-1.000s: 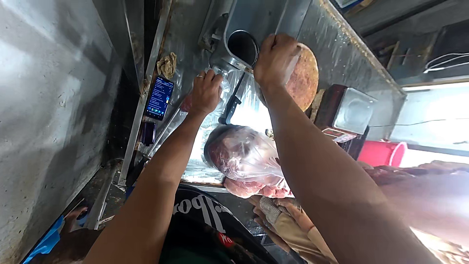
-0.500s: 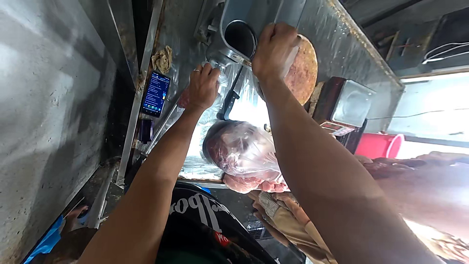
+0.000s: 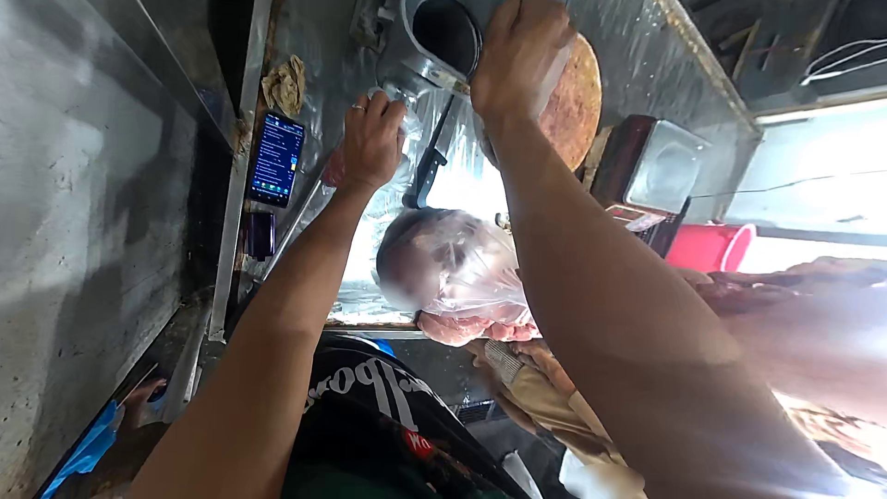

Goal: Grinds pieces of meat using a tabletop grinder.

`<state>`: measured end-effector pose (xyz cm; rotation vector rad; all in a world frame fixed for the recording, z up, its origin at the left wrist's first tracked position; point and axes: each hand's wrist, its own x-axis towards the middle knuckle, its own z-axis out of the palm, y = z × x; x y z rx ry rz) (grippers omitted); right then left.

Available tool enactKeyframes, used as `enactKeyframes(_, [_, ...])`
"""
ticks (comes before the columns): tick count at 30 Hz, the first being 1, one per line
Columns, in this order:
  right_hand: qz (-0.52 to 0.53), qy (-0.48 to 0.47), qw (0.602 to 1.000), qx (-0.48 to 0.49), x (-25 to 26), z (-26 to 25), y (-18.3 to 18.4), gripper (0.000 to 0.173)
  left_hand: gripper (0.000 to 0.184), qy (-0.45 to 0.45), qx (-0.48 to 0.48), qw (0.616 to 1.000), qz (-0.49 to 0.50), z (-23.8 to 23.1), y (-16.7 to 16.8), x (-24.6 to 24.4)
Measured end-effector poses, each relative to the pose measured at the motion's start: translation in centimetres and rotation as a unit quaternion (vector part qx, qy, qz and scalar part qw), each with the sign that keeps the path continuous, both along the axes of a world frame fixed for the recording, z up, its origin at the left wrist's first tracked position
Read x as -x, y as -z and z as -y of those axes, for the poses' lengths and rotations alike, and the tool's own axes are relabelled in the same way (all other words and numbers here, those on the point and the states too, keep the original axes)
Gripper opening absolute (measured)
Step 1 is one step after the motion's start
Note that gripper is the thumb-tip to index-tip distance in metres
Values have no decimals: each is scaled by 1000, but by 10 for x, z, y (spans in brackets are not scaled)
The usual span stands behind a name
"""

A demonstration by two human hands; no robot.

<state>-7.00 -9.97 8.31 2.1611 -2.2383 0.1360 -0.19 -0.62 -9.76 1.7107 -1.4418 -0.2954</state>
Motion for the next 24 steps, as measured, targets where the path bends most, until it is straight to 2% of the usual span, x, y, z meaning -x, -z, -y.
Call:
enactKeyframes(7, [6, -7, 1000, 1, -5, -3, -6, 41, 22, 14, -34, 999, 9, -2, -9, -4])
enactKeyframes(24, [-3, 18, 999, -27, -3, -2, -3, 42, 20, 13, -12, 1000, 9, -2, -3, -1])
